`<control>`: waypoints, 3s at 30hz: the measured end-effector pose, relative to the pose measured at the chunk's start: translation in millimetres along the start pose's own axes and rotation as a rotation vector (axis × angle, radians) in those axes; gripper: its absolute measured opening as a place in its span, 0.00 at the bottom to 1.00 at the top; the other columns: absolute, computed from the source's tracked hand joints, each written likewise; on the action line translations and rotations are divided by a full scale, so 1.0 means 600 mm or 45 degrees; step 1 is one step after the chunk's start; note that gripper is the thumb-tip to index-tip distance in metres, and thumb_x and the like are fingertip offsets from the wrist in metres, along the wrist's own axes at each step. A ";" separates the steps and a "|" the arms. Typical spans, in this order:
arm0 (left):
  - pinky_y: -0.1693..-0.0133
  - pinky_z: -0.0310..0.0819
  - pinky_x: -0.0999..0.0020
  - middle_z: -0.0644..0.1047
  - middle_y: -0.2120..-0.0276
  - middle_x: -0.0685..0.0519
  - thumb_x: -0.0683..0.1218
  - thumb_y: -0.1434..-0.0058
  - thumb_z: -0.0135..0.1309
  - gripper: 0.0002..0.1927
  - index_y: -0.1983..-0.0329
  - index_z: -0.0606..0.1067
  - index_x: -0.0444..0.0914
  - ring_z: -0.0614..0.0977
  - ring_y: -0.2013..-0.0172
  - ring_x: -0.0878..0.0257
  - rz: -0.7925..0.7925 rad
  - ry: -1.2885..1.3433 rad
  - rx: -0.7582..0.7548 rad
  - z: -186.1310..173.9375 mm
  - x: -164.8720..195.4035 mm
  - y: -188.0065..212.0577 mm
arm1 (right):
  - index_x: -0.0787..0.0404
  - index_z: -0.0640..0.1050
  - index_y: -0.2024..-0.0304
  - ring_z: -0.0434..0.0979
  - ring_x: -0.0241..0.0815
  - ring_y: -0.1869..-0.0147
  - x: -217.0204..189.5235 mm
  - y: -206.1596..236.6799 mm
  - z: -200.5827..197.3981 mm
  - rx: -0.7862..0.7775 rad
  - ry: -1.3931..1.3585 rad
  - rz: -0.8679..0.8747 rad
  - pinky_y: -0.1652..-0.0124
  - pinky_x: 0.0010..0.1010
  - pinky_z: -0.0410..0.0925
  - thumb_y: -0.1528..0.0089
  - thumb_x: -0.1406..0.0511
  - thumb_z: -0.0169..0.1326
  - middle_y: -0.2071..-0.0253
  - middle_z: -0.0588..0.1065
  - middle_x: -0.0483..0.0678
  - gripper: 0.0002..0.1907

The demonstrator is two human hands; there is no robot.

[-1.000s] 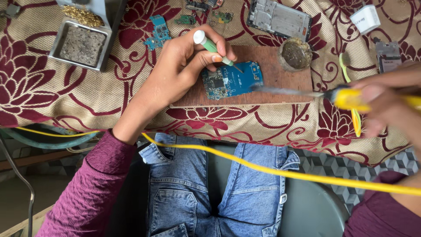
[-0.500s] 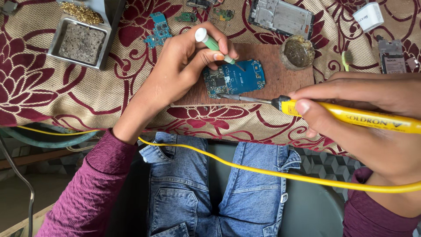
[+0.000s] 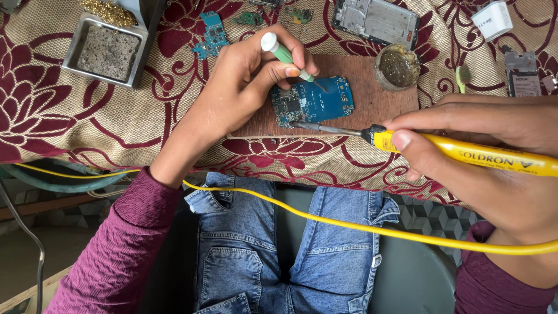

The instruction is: The person uses a soldering iron and a green-handled tool to work on a blue circuit board placed on a wooden board. They then use a yellow toothbrush to scrub the circuit board surface.

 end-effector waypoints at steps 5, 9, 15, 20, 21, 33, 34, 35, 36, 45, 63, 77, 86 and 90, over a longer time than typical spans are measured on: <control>0.49 0.77 0.74 0.81 0.51 0.55 0.39 0.20 0.45 0.04 0.47 0.71 0.36 0.82 0.49 0.69 0.004 0.004 0.000 0.000 0.001 0.000 | 0.64 0.83 0.56 0.76 0.30 0.76 0.002 -0.002 0.000 -0.021 0.011 0.035 0.80 0.18 0.63 0.36 0.70 0.59 0.74 0.79 0.46 0.06; 0.49 0.78 0.74 0.81 0.51 0.55 0.39 0.20 0.46 0.04 0.47 0.71 0.37 0.82 0.49 0.69 0.005 -0.012 0.005 0.000 0.001 0.000 | 0.65 0.82 0.57 0.81 0.29 0.73 0.006 0.003 0.005 0.001 -0.031 0.027 0.77 0.18 0.66 0.36 0.71 0.59 0.72 0.78 0.46 0.06; 0.49 0.78 0.73 0.81 0.51 0.55 0.40 0.20 0.46 0.04 0.47 0.71 0.37 0.83 0.48 0.68 0.003 -0.010 0.006 0.000 0.002 0.001 | 0.65 0.83 0.57 0.76 0.28 0.75 0.006 0.007 0.008 -0.025 -0.052 0.083 0.76 0.17 0.64 0.38 0.71 0.60 0.73 0.78 0.45 0.08; 0.48 0.78 0.74 0.81 0.50 0.55 0.39 0.20 0.45 0.04 0.47 0.71 0.37 0.82 0.48 0.69 0.009 -0.008 -0.004 -0.002 0.002 0.001 | 0.64 0.84 0.56 0.74 0.26 0.75 -0.025 0.001 0.008 -0.038 -0.067 0.089 0.77 0.16 0.62 0.39 0.71 0.61 0.73 0.77 0.42 0.08; 0.48 0.78 0.74 0.81 0.50 0.55 0.39 0.20 0.45 0.04 0.47 0.71 0.37 0.82 0.48 0.69 0.007 -0.001 -0.006 -0.002 0.001 0.001 | 0.63 0.84 0.56 0.74 0.26 0.75 -0.032 0.001 0.009 -0.047 -0.071 0.088 0.77 0.16 0.62 0.39 0.71 0.61 0.73 0.76 0.42 0.08; 0.49 0.78 0.73 0.81 0.51 0.55 0.38 0.21 0.45 0.04 0.48 0.71 0.37 0.82 0.49 0.69 0.006 -0.018 0.001 0.000 0.000 -0.001 | 0.65 0.82 0.54 0.76 0.29 0.73 0.077 0.064 -0.010 0.068 -0.034 0.176 0.72 0.21 0.68 0.34 0.69 0.59 0.70 0.77 0.46 0.07; 0.49 0.79 0.73 0.81 0.51 0.55 0.38 0.21 0.45 0.04 0.48 0.71 0.37 0.82 0.49 0.69 0.002 -0.031 0.007 0.000 -0.001 -0.001 | 0.65 0.81 0.54 0.76 0.30 0.73 0.105 0.058 -0.018 0.116 -0.034 0.226 0.71 0.22 0.69 0.33 0.69 0.59 0.69 0.77 0.47 0.07; 0.49 0.79 0.73 0.81 0.51 0.55 0.38 0.21 0.45 0.04 0.48 0.71 0.37 0.82 0.49 0.69 -0.001 -0.017 0.004 -0.001 0.000 0.000 | 0.66 0.81 0.53 0.76 0.30 0.73 0.137 0.047 -0.029 0.161 -0.033 0.282 0.70 0.22 0.69 0.32 0.69 0.58 0.69 0.77 0.47 0.07; 0.49 0.79 0.73 0.81 0.51 0.55 0.38 0.21 0.45 0.04 0.47 0.71 0.37 0.82 0.48 0.69 -0.003 -0.002 0.001 0.000 0.000 0.001 | 0.66 0.81 0.52 0.76 0.31 0.72 0.172 0.035 -0.038 0.193 -0.015 0.354 0.70 0.23 0.70 0.31 0.68 0.57 0.68 0.77 0.48 0.07; 0.48 0.78 0.73 0.80 0.50 0.54 0.38 0.21 0.44 0.04 0.48 0.71 0.36 0.82 0.48 0.68 -0.002 -0.002 0.000 -0.002 0.007 0.000 | 0.68 0.77 0.47 0.75 0.34 0.70 0.329 0.030 -0.069 0.340 0.047 0.359 0.63 0.27 0.76 0.19 0.66 0.52 0.63 0.76 0.53 0.09; 0.48 0.78 0.73 0.81 0.50 0.54 0.38 0.20 0.44 0.05 0.47 0.71 0.36 0.82 0.48 0.69 0.014 0.001 -0.003 0.000 0.002 0.001 | 0.73 0.77 0.47 0.75 0.32 0.66 0.238 0.000 -0.039 0.256 -0.118 0.250 0.59 0.25 0.77 0.21 0.65 0.53 0.65 0.75 0.50 0.13; 0.48 0.78 0.74 0.81 0.50 0.54 0.37 0.20 0.44 0.05 0.47 0.71 0.36 0.82 0.48 0.69 0.001 -0.007 0.004 -0.001 0.001 0.002 | 0.70 0.77 0.45 0.78 0.43 0.68 0.254 -0.010 -0.059 0.136 0.049 0.539 0.55 0.32 0.74 0.23 0.58 0.47 0.73 0.72 0.52 0.20; 0.48 0.79 0.73 0.81 0.50 0.54 0.38 0.20 0.44 0.05 0.47 0.71 0.36 0.82 0.48 0.68 -0.010 -0.008 0.008 0.000 0.002 0.003 | 0.71 0.76 0.44 0.76 0.36 0.67 0.272 -0.010 -0.059 0.111 -0.013 0.374 0.57 0.29 0.75 0.25 0.64 0.48 0.73 0.71 0.52 0.16; 0.48 0.79 0.73 0.81 0.50 0.55 0.38 0.20 0.44 0.05 0.47 0.71 0.37 0.82 0.48 0.68 0.000 -0.024 0.002 0.001 0.003 0.002 | 0.70 0.77 0.43 0.77 0.37 0.69 0.265 0.002 -0.056 0.138 0.030 0.418 0.58 0.29 0.74 0.23 0.63 0.47 0.72 0.73 0.50 0.16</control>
Point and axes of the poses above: each hand's wrist, its own y-axis away from the middle knuckle, its own z-axis out of the palm, x = y × z, the point moved 4 cm from there along -y, towards the middle knuckle
